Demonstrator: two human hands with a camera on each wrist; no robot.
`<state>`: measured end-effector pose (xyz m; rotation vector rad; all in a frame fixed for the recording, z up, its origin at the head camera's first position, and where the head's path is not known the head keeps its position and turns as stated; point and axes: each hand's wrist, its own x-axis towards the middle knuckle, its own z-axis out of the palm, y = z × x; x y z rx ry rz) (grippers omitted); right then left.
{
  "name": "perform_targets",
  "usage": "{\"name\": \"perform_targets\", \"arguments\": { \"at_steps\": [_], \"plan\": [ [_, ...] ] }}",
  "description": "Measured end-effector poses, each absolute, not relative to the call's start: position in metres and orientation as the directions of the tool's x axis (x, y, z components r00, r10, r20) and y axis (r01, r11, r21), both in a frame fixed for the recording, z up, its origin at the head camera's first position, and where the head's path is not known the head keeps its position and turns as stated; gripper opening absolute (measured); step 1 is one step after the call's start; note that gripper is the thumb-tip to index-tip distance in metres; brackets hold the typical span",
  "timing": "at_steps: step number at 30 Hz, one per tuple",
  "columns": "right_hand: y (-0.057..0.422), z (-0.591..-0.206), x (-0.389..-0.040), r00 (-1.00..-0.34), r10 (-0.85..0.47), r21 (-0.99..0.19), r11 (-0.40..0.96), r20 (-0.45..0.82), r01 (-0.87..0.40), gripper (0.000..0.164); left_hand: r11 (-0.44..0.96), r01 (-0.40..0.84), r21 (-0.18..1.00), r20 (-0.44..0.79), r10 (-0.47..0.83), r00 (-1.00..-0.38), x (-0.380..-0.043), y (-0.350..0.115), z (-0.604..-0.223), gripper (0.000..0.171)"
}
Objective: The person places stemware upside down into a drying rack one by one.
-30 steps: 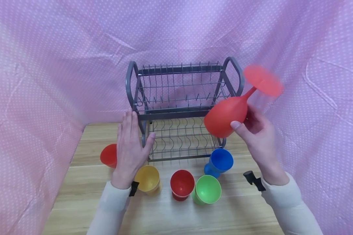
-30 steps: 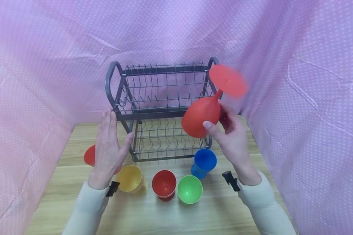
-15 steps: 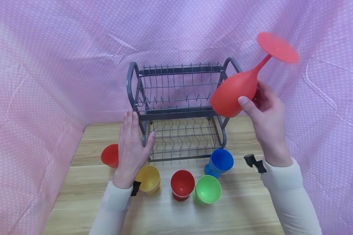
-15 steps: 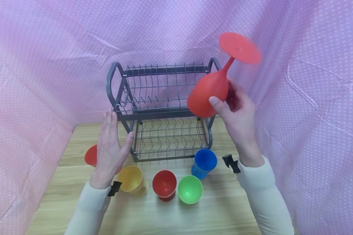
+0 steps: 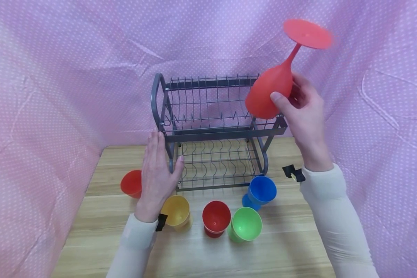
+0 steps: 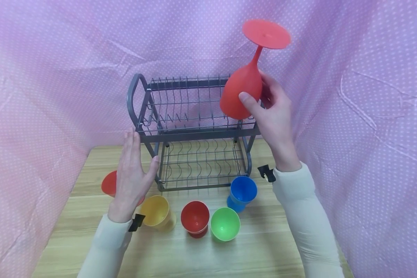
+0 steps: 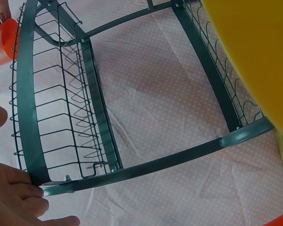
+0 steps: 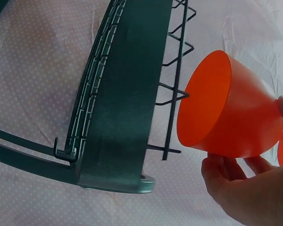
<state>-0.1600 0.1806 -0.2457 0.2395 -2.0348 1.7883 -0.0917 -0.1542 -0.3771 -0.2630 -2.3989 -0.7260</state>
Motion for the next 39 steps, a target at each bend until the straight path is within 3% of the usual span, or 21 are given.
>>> {"name": "perform_targets", "arguments": {
  "at_steps": [16,39],
  "plan": [
    [0.178,-0.251,-0.206,-0.902,0.128,-0.909,0.122,0.413,-0.398,0.067,0.82,0.348,0.454,0.597,0.01,-0.803,-0.092,-0.154,-0.378,0.082],
    [0.176,-0.258,-0.229,-0.956,-0.008,-0.892,0.358,0.293,-0.277,0.071,0.819,0.346,0.458,0.592,0.009,-0.806,-0.092,-0.154,-0.376,0.081]
  ]
}}
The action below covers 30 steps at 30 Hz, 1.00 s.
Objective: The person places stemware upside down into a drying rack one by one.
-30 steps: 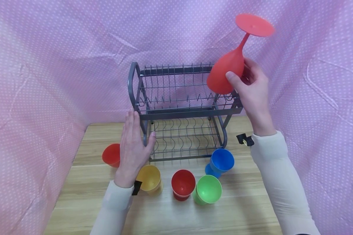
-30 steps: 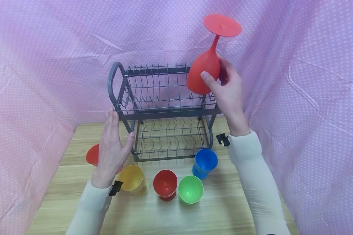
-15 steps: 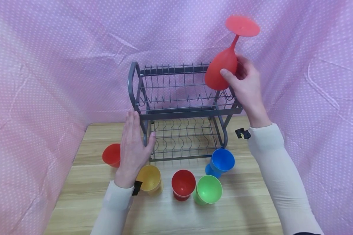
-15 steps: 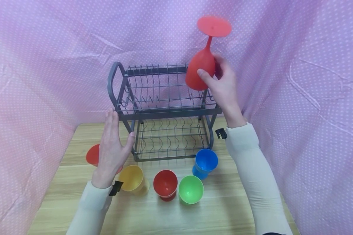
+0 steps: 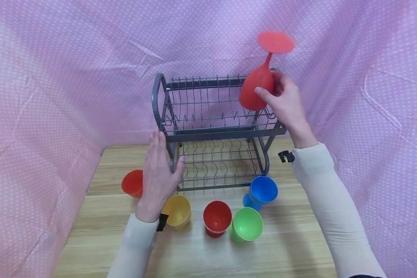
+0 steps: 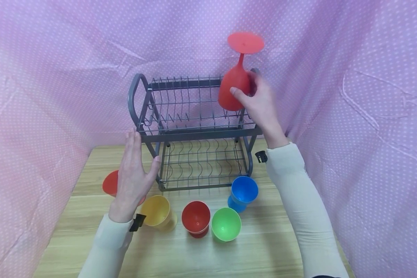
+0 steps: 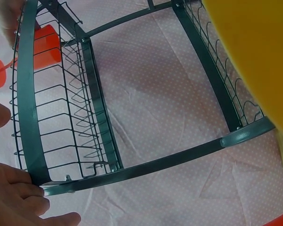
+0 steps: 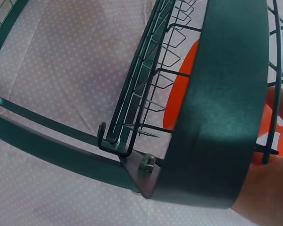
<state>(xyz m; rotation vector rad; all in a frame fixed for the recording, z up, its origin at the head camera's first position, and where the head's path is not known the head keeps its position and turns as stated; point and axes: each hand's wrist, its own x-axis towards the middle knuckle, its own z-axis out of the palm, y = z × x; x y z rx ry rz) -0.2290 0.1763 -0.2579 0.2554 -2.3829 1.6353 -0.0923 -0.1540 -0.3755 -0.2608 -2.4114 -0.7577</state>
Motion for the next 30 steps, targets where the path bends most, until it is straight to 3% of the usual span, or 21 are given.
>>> {"name": "perform_targets", "arguments": {
  "at_steps": [9,30],
  "plan": [
    [0.1748,-0.255,-0.2313,-0.978,-0.027,-0.845,0.499,0.206,-0.192,0.076,0.815,0.366,0.449,0.616,0.015,-0.788,-0.0931,-0.1535,-0.3757,0.081],
    [0.1759,-0.2593,-0.2329,-0.987,-0.076,-0.817,0.554,0.141,-0.159,0.076,0.809,0.375,0.453,0.619,0.017,-0.785,-0.0921,-0.153,-0.3756,0.082]
  ]
}}
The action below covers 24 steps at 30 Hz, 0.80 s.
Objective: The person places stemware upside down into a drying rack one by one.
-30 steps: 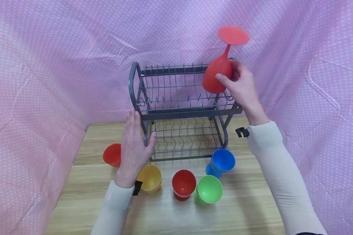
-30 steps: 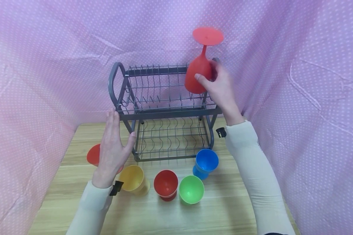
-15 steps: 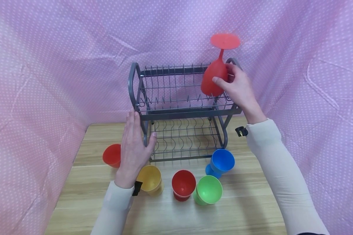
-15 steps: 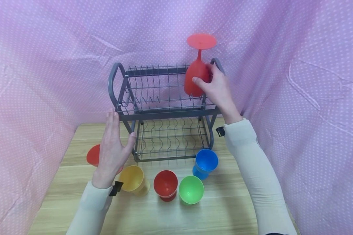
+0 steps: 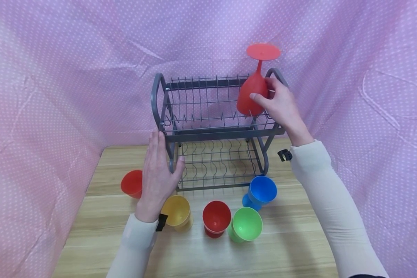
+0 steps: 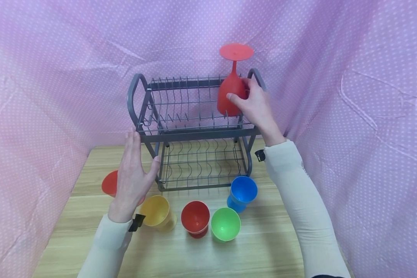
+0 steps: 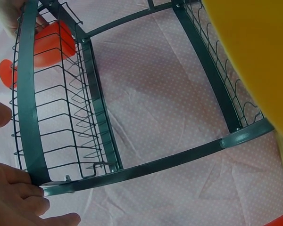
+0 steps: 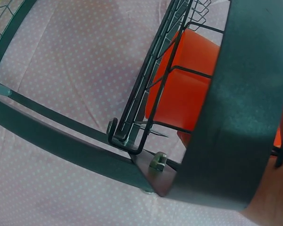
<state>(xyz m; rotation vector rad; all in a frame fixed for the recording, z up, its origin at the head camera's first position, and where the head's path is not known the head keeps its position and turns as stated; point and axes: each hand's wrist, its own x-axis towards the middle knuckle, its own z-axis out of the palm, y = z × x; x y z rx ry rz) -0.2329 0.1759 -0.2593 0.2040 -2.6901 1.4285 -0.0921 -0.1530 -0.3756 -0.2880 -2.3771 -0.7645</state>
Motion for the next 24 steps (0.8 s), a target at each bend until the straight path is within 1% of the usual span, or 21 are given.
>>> {"name": "perform_targets", "arguments": {
  "at_steps": [9,14,17,24],
  "plan": [
    [0.177,-0.261,-0.235,-0.989,-0.081,-0.801,0.58,0.124,-0.148,0.077,0.807,0.374,0.457,0.613,0.018,-0.789,-0.094,-0.153,-0.377,0.083],
    [0.178,-0.261,-0.232,-0.99,-0.07,-0.841,0.523,0.12,-0.139,0.081,0.807,0.376,0.455,0.613,0.023,-0.79,-0.095,-0.153,-0.378,0.083],
    [0.18,-0.261,-0.226,-0.985,-0.061,-0.86,0.481,0.163,-0.172,0.08,0.806,0.38,0.455,0.615,0.024,-0.788,-0.095,-0.153,-0.378,0.083],
    [0.185,-0.261,-0.204,-0.957,-0.054,-0.842,0.463,0.286,-0.277,0.074,0.805,0.383,0.454,0.627,0.017,-0.779,-0.096,-0.155,-0.379,0.082]
  ]
}}
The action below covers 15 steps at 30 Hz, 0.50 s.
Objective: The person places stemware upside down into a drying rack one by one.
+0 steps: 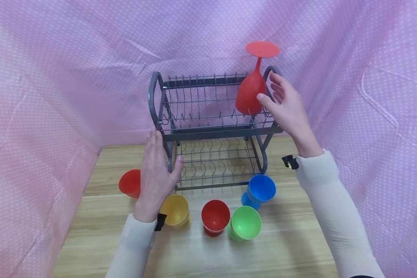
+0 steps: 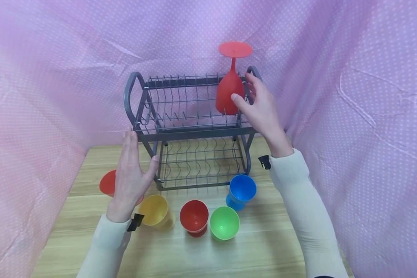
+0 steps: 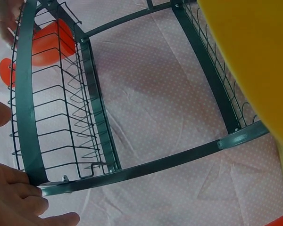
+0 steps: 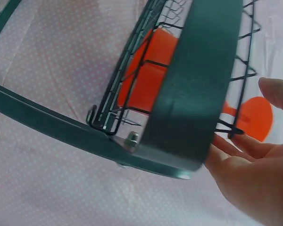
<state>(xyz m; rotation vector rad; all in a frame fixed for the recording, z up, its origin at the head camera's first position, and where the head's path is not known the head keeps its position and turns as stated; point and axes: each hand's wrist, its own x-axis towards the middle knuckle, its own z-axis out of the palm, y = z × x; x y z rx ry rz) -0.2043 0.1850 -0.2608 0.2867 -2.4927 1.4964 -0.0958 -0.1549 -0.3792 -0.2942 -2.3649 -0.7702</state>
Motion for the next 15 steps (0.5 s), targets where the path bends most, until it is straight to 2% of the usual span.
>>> {"name": "perform_targets", "arguments": {
  "at_steps": [15],
  "plan": [
    [0.187,-0.275,-0.158,-0.858,0.042,-0.785,0.428,0.512,-0.448,0.06,0.795,0.397,0.459,0.638,0.016,-0.77,-0.1,-0.156,-0.383,0.083]
  ]
}}
